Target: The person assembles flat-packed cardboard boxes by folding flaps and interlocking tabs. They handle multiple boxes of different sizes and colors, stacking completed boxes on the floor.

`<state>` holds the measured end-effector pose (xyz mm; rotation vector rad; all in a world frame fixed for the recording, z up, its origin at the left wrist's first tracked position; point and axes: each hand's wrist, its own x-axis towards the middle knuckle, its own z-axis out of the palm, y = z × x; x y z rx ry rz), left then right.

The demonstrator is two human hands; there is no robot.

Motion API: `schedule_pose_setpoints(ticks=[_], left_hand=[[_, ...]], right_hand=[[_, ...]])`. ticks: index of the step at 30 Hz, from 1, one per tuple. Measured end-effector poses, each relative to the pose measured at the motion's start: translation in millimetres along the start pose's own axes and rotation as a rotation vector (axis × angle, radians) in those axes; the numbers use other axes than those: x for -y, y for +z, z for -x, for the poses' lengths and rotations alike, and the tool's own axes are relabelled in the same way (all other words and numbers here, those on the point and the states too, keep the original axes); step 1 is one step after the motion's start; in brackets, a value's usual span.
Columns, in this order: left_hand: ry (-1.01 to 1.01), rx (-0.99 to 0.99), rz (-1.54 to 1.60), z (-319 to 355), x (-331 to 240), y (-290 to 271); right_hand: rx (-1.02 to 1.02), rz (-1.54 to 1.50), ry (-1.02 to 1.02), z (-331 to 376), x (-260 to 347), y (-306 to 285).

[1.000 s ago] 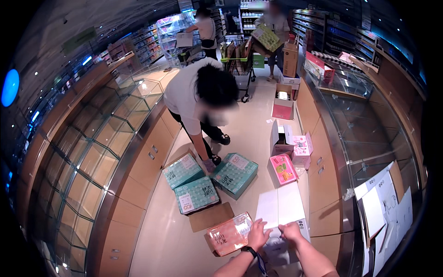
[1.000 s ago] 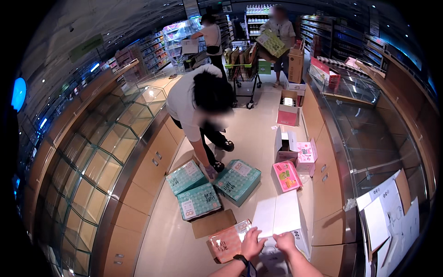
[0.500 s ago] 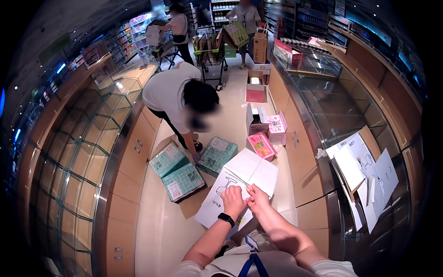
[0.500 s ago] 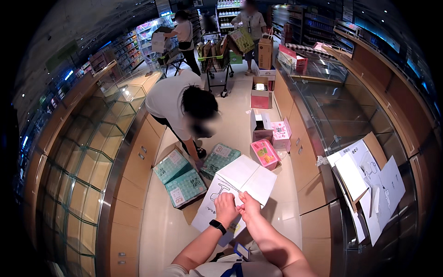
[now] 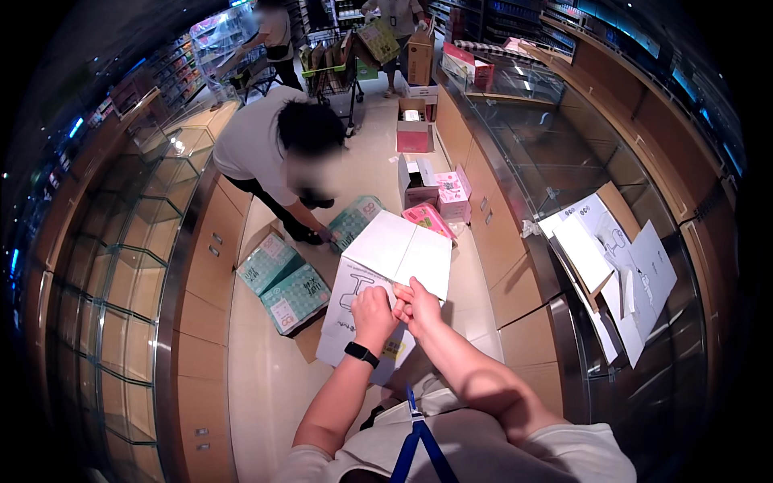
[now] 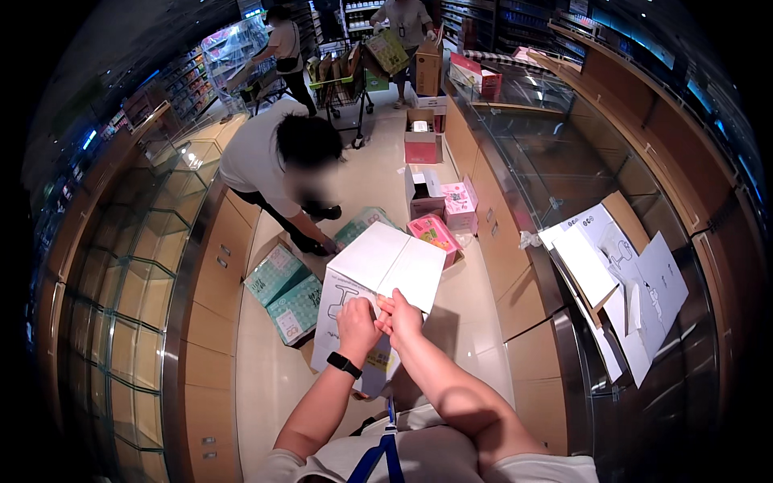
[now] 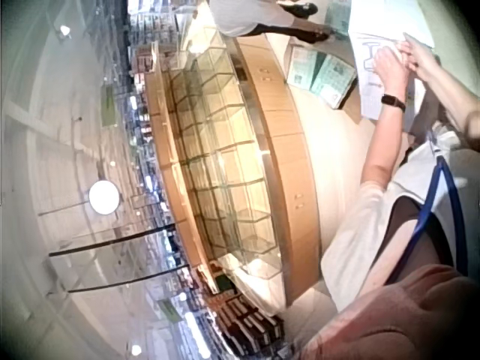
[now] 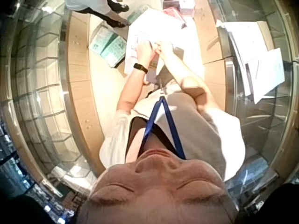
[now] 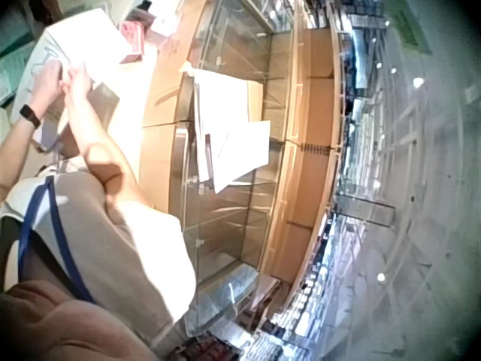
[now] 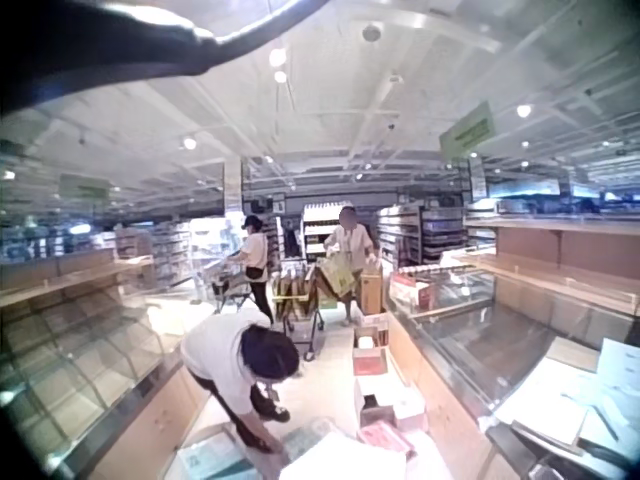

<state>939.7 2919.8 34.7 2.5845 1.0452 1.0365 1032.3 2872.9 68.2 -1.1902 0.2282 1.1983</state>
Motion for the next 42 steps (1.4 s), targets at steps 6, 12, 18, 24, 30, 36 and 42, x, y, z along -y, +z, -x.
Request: schedule_pose_setpoints(ticks=[6,12,18,24,30,36,42], left_hand=[[0.042,0.014,-0.006,-4.9,-4.9,-2.7],[0.028,0.035,0.16,-11.9,-9.0,-7.2],[0.058,0.083,0.257,-26.4,-17.5,-21.5],[-0.146,0.335,0.469,-6.1,-9.6,-28.8],[-0.35,0.446,0.614,-4.6,0.8,-39.9],[-0.129,0.315,0.233,-1.8,3.3,-38.7],[-0.319,0.191,0.093,7.3,3.6,-32.8]], right_hand=[[0.098,0.027,-0.045,0.1,6.1,-1.3],[0.054,0.056,-0.146,29.0,18.2,13.1],[0.037,0.179,-0.349,8.8,17.6,3.8],[0.075,0.474,-0.398,6.5,10.5,-14.3],[0.109,0.571,-0.506,-10.2,-10.1,-7.9],[-0.075,0.759,-0.716,3.9,-16.3,14.7],[-0.023,0.557,-0.555,-16.5,-39.0,30.5]])
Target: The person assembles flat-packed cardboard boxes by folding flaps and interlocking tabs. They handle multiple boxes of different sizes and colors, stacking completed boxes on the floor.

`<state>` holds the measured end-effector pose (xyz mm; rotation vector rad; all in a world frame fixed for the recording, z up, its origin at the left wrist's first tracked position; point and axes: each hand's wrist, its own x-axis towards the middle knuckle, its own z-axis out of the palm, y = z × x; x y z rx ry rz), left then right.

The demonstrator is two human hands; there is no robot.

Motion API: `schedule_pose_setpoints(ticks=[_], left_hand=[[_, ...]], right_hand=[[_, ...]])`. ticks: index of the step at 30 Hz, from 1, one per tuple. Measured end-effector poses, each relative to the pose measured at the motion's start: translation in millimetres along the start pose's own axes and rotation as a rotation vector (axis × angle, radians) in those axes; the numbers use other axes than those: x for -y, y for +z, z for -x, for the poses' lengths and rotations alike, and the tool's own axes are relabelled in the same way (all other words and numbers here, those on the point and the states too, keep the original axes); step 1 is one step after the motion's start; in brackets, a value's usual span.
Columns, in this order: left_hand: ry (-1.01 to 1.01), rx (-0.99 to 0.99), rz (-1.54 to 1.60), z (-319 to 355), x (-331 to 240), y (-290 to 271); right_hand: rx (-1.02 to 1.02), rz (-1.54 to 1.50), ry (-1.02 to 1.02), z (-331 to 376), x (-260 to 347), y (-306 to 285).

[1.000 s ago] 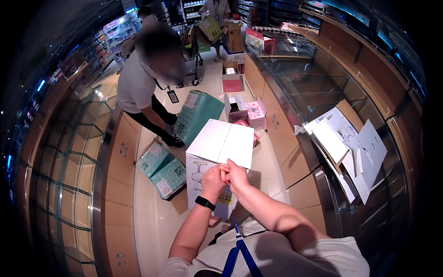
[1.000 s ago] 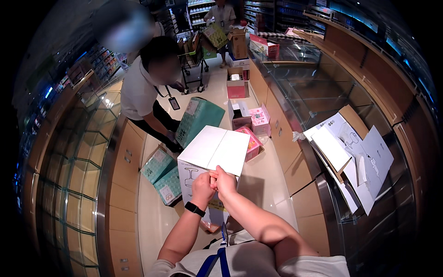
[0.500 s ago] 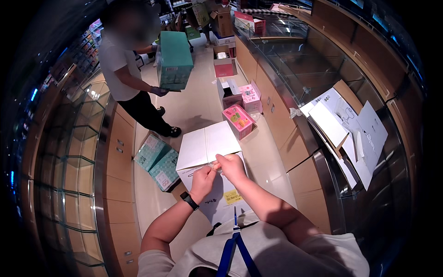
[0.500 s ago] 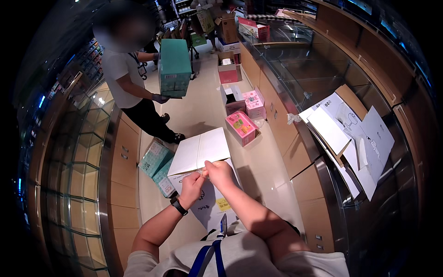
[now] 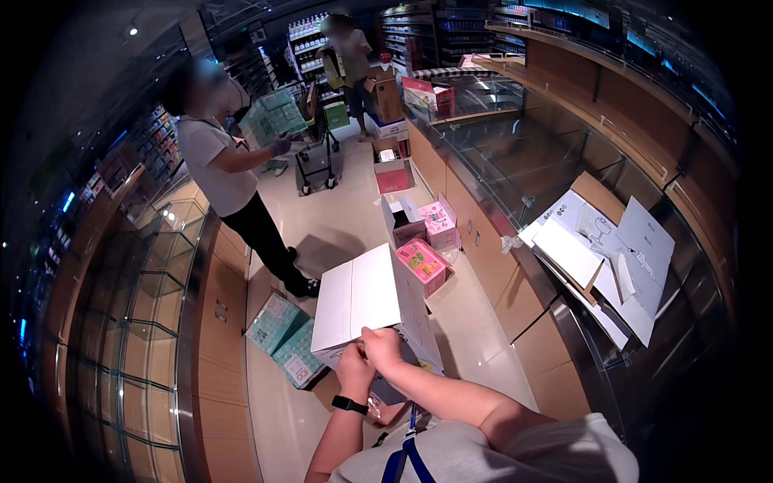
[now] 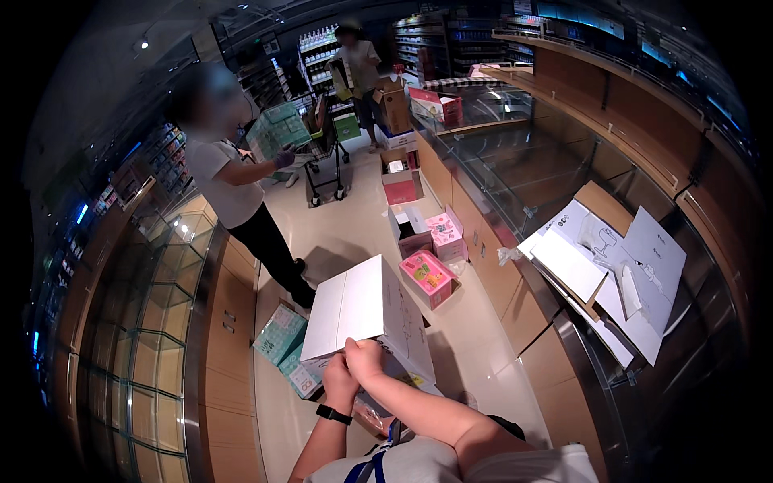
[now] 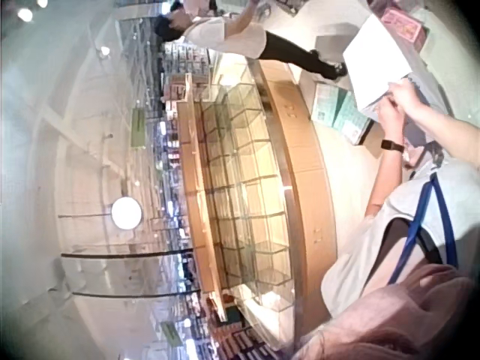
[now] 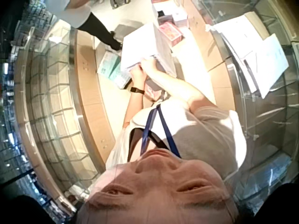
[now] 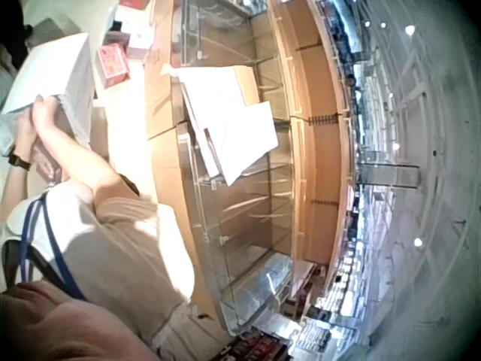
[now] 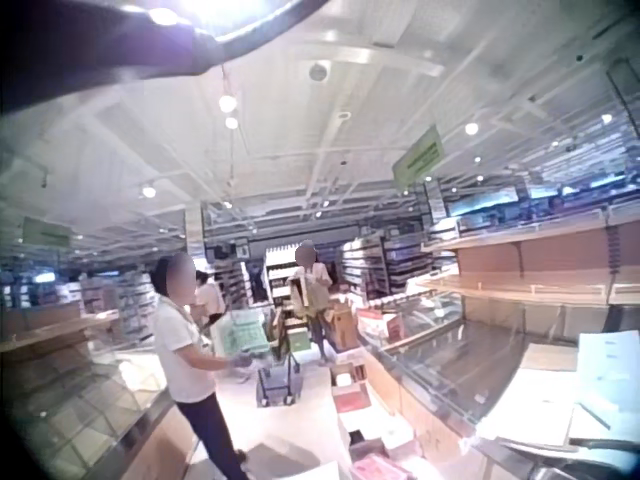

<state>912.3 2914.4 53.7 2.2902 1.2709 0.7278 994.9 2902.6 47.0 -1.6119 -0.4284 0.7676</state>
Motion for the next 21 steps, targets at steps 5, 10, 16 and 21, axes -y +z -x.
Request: schedule_pose_setpoints(ticks=[5,10,16,21], left_hand=[[-0.073,-0.086,-0.057,-7.7,13.1,8.0],[0.041,-0.118,0.114,1.7,16.1,11.6],[0.144,-0.006,0.26,0.6,15.8,-15.2],[0.12,0.05,0.381,14.1,7.6,-29.0]], right_hand=[[-0.022,-0.151,0.139,-2.2,-9.5,18.1],[0.012,-0.15,0.103,7.7,0.3,1.9],[0.119,0.123,-0.194,13.3,24.3,-17.8],[0.187,0.329,-0.341,25.0,34.6,-30.0]])
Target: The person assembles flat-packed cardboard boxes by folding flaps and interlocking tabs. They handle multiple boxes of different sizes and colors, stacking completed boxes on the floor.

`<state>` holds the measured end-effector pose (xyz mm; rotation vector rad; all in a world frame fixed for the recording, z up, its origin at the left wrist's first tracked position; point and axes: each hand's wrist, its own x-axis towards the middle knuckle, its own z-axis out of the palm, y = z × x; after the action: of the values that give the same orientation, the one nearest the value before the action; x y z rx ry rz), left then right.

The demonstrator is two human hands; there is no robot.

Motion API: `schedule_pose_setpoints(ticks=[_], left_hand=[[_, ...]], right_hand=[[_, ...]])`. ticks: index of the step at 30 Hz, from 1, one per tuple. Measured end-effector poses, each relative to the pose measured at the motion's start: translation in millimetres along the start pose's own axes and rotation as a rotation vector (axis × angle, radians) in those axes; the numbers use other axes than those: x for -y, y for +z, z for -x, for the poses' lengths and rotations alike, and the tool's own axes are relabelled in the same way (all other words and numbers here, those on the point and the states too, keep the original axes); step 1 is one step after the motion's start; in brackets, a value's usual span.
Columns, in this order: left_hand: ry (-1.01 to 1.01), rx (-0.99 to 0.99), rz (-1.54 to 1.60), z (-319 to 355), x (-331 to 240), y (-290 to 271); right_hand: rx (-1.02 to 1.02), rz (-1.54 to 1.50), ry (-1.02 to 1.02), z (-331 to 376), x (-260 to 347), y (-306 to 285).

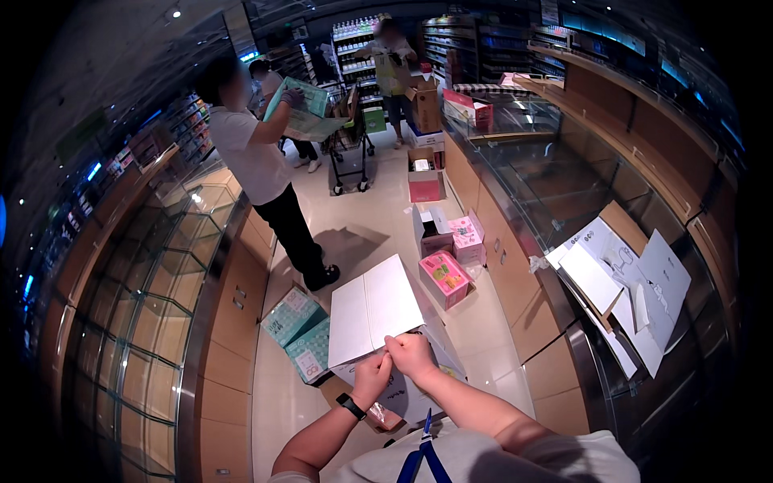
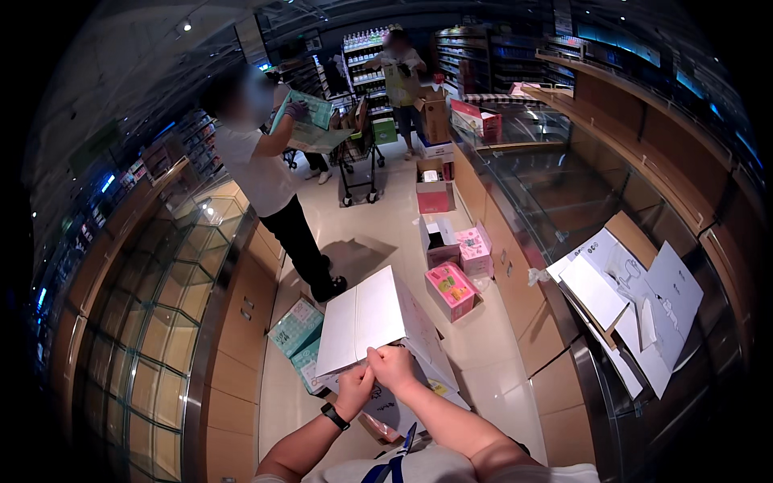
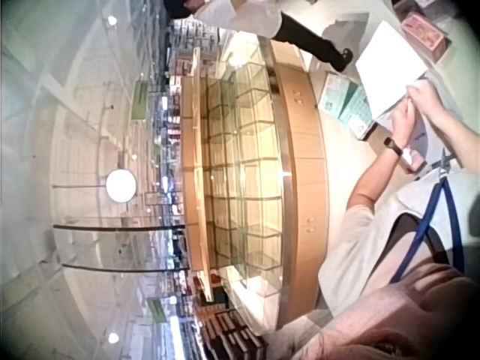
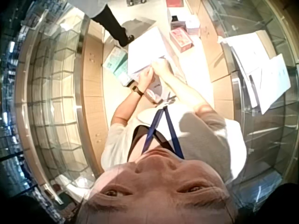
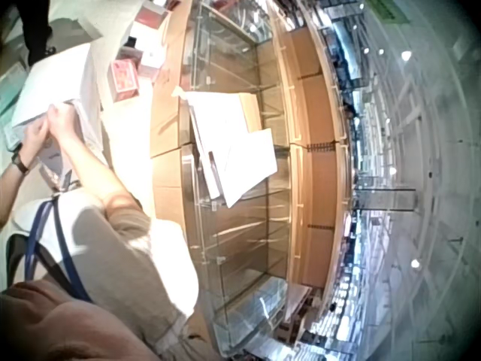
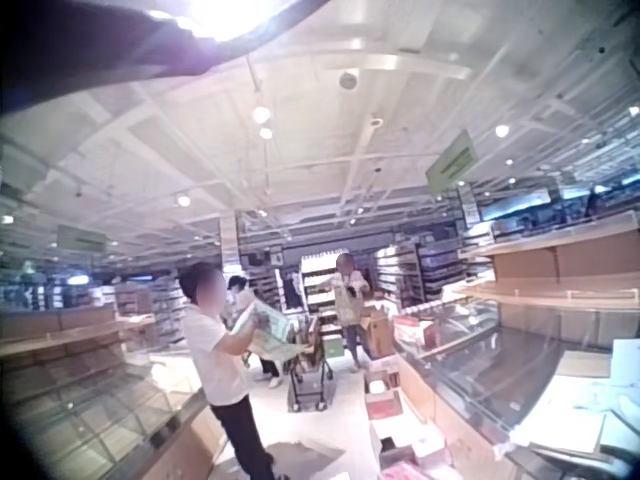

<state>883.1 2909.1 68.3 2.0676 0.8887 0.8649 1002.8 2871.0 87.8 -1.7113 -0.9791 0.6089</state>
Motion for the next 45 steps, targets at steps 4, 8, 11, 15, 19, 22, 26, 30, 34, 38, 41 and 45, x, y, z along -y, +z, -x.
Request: schedule_pose_setpoints(ticks=[4,8,11,15,19,22,26,30,34,38,41,45], left_hand=[[0.104,0.085,-0.078,0.1,-8.5,-9.5],[0.057,0.198,-0.038,-1.0,-11.1,-25.1],[-0.196,0.2,0.145,-14.0,-10.5,-27.1],[-0.537,0.067,0.572,-37.7,-12.1,-19.0],[-0.543,0.015,0.773,-45.5,-22.2,7.4],[-0.618,-0.093,0.913,-53.7,-28.9,21.8],[-0.853,-0.079,1.045,-44.8,-58.4,35.6],[-1.028,0.037,1.012,-0.3,-46.3,15.1],[-1.254,0.025,1.137,48.6,-23.2,3.8],[-1.329,-0.041,1.229,87.7,-2.7,-6.6],[-1.297,0.034,1.102,93.8,-3.9,-20.4],[-0.47,0.063,0.214,83.5,-0.9,-47.6]], right_hand=[[0.026,-0.214,-0.01,8.0,-12.3,-3.6],[0.038,-0.241,-0.063,11.6,-15.6,-6.4],[0.114,-0.158,-0.271,-5.4,-7.0,-16.6],[-0.235,0.18,-0.649,-8.4,-2.3,-43.9],[-0.579,0.648,-0.697,-34.5,20.3,-73.5],[-0.046,0.477,-0.328,-75.6,14.8,-76.6],[0.592,0.353,-0.093,-123.5,10.8,-105.2],[0.978,0.388,0.049,-110.9,-18.8,-103.8],[1.105,0.129,0.186,-75.6,-64.6,-53.6],[1.233,0.448,0.141,-65.2,-52.6,-5.8],[1.35,0.515,0.159,-70.8,-49.1,17.3],[1.316,0.61,0.234,-69.6,-52.6,30.8]])
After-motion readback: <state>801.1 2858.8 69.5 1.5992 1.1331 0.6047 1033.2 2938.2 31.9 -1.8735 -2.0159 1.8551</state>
